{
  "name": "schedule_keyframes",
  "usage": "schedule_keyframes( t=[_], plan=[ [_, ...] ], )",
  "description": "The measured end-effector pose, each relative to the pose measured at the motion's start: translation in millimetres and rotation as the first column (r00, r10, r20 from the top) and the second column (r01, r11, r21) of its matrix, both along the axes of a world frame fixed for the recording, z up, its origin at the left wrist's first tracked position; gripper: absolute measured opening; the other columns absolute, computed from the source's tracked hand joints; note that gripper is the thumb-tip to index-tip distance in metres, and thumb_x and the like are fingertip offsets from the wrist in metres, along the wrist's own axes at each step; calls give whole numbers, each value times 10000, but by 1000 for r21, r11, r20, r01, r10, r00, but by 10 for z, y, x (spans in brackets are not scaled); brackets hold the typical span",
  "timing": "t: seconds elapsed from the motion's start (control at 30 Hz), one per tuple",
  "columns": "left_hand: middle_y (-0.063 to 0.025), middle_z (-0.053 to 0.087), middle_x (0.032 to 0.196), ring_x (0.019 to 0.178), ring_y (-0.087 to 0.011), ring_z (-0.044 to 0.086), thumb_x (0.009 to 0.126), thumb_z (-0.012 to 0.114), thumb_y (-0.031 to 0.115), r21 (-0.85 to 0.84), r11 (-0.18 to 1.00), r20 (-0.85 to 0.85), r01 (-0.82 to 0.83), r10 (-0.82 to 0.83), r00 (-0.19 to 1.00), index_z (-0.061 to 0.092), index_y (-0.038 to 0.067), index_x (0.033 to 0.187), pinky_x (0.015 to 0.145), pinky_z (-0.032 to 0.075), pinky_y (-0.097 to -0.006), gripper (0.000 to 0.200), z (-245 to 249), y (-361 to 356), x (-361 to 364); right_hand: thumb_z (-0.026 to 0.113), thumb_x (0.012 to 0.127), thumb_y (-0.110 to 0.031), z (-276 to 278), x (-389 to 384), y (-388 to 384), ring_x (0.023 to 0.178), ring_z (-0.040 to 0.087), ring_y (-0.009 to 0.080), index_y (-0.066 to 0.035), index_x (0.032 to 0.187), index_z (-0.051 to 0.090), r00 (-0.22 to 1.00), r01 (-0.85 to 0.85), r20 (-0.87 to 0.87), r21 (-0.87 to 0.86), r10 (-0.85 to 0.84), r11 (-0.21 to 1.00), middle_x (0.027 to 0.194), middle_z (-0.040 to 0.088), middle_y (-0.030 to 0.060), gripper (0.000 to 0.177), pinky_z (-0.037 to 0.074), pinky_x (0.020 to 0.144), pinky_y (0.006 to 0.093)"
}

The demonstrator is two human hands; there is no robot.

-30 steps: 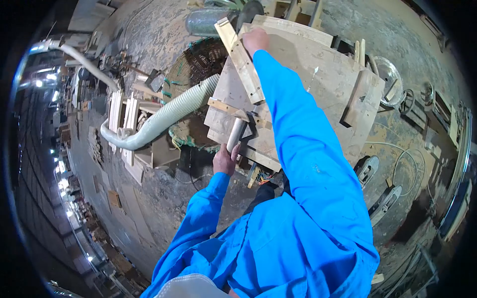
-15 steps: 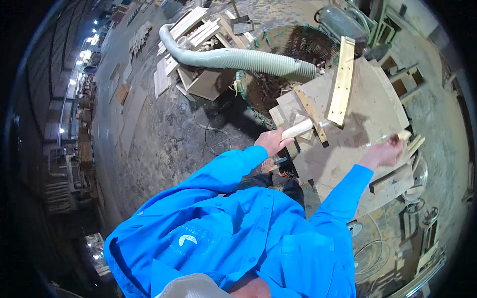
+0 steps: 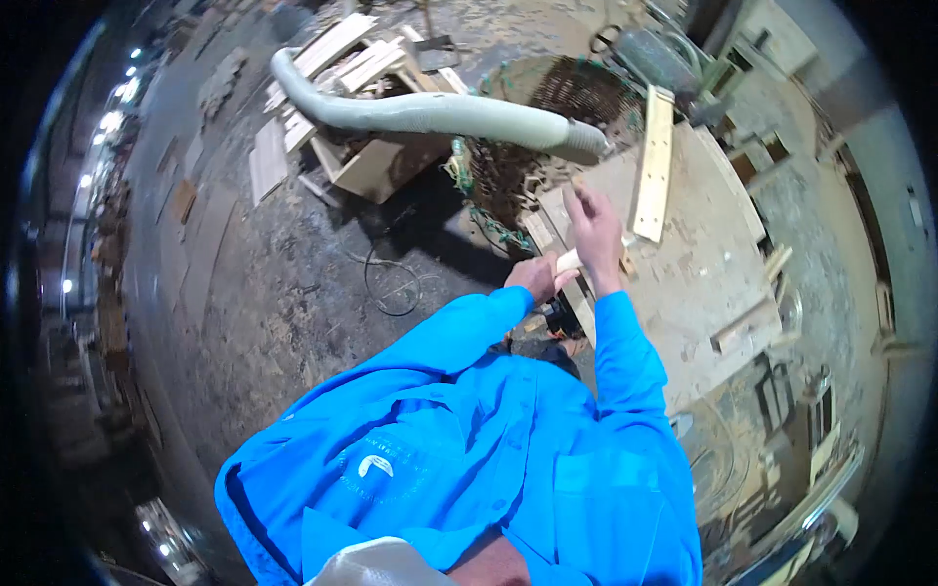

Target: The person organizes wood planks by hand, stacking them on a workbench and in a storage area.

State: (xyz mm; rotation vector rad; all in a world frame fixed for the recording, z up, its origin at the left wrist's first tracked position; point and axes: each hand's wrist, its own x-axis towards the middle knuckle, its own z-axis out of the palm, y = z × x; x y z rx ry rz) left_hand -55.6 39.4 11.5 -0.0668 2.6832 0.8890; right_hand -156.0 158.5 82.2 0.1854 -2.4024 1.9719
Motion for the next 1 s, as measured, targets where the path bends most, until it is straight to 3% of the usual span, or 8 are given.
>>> schedule_keyframes(
  t=[0.1, 0.23, 0.37, 0.47, 0.57, 0.73, 0.8, 1.0],
  plan=[
    [-264, 740, 1022, 971, -468, 713, 957, 612, 639, 50, 994, 131, -92, 85, 988, 747, 34, 1068, 833, 557, -575, 630, 153, -37, 10, 712, 1012, -197, -225, 1051, 391, 952, 687, 123, 11, 1154, 741, 960, 196, 228, -130, -163, 972, 1049, 758, 92, 253, 560, 848, 307],
    [-306, 723, 941, 922, -506, 699, 984, 597, 626, -2, 1000, 6, -3, 3, 1000, 689, -35, 1021, 776, 546, -602, 669, -31, 32, 88, 749, 953, -171, -349, 2492, 958, 871, 719, 280, -6, 1051, 756, 938, 292, 92, 311, -335, 904, 976, 741, 161, 191, 562, 782, 374],
    [-334, 713, 959, 944, -534, 684, 1002, 571, 618, -60, 996, -56, 64, -67, 996, 630, -30, 1074, 811, 533, -614, 655, -183, -53, 81, 739, 953, -179, -242, 3526, 1061, 889, 714, 334, -11, 1026, 763, 900, 321, 108, 488, -421, 812, 947, 734, 171, 185, 563, 779, 401],
    [-327, 718, 996, 972, -526, 687, 1003, 568, 620, -71, 995, -77, 74, -79, 994, 636, -8, 1094, 832, 525, -621, 637, -156, -81, 150, 726, 966, -299, -590, 4263, 987, 919, 714, 366, -9, 1035, 768, 781, 422, 211, 517, -588, 745, 971, 741, 182, 301, 558, 794, 438],
    [-314, 719, 988, 960, -531, 679, 1013, 556, 615, -71, 992, -113, 101, -108, 988, 626, -6, 1084, 822, 525, -614, 629, -205, -99, 160, 658, 938, -574, -1180, 4853, 997, 947, 706, 413, -30, 1031, 783, 668, 235, 565, 459, -485, 857, 1009, 747, 217, 567, 546, 831, 488],
    [-319, 712, 1000, 962, -538, 670, 1025, 539, 612, -96, 986, -158, 137, -151, 976, 615, -14, 1090, 825, 519, -615, 634, -215, -76, 168, 667, 948, -532, -1191, 4909, 1014, 930, 712, 413, -10, 1043, 766, 581, 394, 584, 408, -567, 824, 983, 734, 245, 540, 540, 811, 484],
    [-326, 707, 1019, 982, -535, 667, 1028, 532, 614, -83, 988, -184, 132, -145, 972, 610, -15, 1116, 838, 514, -617, 640, -257, -79, 173, 686, 963, -443, -1110, 4720, 1130, 922, 713, 404, 9, 1053, 749, 574, 585, 308, 495, -759, 643, 999, 730, 247, 465, 535, 788, 471],
    [-327, 704, 1050, 1014, -539, 658, 1040, 517, 599, -157, 977, -146, 146, -170, 975, 611, -15, 1154, 851, 508, -617, 632, -350, -119, 143, 709, 957, -322, -595, 3636, 1997, 911, 703, 383, 14, 1095, 721, 464, 802, 97, 377, -881, 464, 988, 714, 230, 364, 529, 771, 452]
  ],
)
